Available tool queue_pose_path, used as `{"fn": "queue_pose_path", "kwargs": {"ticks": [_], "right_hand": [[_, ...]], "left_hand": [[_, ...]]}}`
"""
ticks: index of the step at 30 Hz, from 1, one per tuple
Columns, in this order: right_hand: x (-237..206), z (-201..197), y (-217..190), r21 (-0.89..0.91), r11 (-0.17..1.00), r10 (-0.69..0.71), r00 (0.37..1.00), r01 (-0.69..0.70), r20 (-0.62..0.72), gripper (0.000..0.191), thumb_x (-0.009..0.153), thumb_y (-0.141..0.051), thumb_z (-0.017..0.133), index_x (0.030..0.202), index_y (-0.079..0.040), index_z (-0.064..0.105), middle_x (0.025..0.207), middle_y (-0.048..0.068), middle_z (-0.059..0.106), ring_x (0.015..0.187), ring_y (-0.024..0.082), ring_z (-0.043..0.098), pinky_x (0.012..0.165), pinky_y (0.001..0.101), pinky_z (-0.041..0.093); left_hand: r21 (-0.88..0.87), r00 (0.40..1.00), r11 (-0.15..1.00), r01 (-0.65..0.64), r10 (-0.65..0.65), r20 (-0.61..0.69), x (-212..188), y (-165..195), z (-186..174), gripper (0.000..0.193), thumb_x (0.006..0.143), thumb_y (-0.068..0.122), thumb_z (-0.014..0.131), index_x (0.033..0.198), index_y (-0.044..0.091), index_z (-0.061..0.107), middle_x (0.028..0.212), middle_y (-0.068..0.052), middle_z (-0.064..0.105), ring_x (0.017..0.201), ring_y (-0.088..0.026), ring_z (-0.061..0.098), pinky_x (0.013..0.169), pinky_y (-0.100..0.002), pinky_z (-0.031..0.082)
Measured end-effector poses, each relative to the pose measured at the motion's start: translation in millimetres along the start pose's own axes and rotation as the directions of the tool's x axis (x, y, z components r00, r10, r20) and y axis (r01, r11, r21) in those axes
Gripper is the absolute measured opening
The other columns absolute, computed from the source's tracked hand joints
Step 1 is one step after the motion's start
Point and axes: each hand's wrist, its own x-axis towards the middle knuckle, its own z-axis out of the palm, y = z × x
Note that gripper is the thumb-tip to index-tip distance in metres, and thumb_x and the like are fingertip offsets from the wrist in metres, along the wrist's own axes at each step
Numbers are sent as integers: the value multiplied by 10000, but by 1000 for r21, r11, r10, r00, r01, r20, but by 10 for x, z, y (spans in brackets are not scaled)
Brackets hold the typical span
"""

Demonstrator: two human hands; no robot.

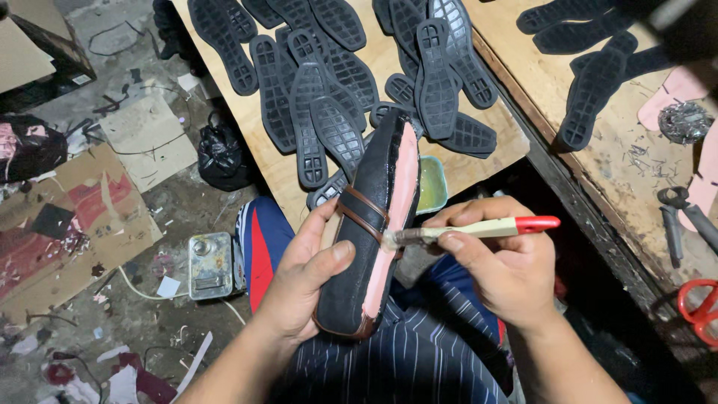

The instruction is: The person holds a shoe upper in one hand and uses a brush to apply glue from a small container along the edge of the shoe, rotating the shoe to coat different sections of the edge. The person continues brushing around the shoe and then holds the finished shoe up.

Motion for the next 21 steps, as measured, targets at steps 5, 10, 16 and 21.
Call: {"fn": "queue_pose_path", "kwargs": {"ticks": [5,10,16,21], "right_hand": [[-124,101,-34,-336,905,-251,965,260,70,222,969,84,663,1150,3,563,1150,227,698,1020,218,702,916,339,595],[-173,79,-68,-147,984,-94,994,101,52,224,955,106,664,1141,22,571,1144,252,696,1048,251,703,964,376,587],[-86,78,-28,-225,954,-201,979,200,17,223,984,88,645,1180,17,566,1189,238,690,1112,251,695,998,376,587],[-105,55,-55,-202,967,-149,988,156,49,198,982,84,657,1153,17,582,1166,234,700,1081,253,709,971,378,603]], "left_hand": [[-4,998,998,-55,55,-31,12,23,43,856,887,182,734,1586,56,257,1290,-213,622,1093,-274,690,916,-400,590],[43,996,995,-89,90,-25,31,52,47,861,878,171,742,1579,58,254,1278,-229,621,1034,-282,697,869,-415,612],[76,996,994,-77,80,-35,16,33,62,870,863,141,745,1579,51,259,1287,-211,618,1026,-258,694,830,-412,608],[57,995,995,-78,81,-51,14,46,52,879,858,138,743,1576,65,241,1270,-220,620,1047,-272,698,849,-403,620]]}}
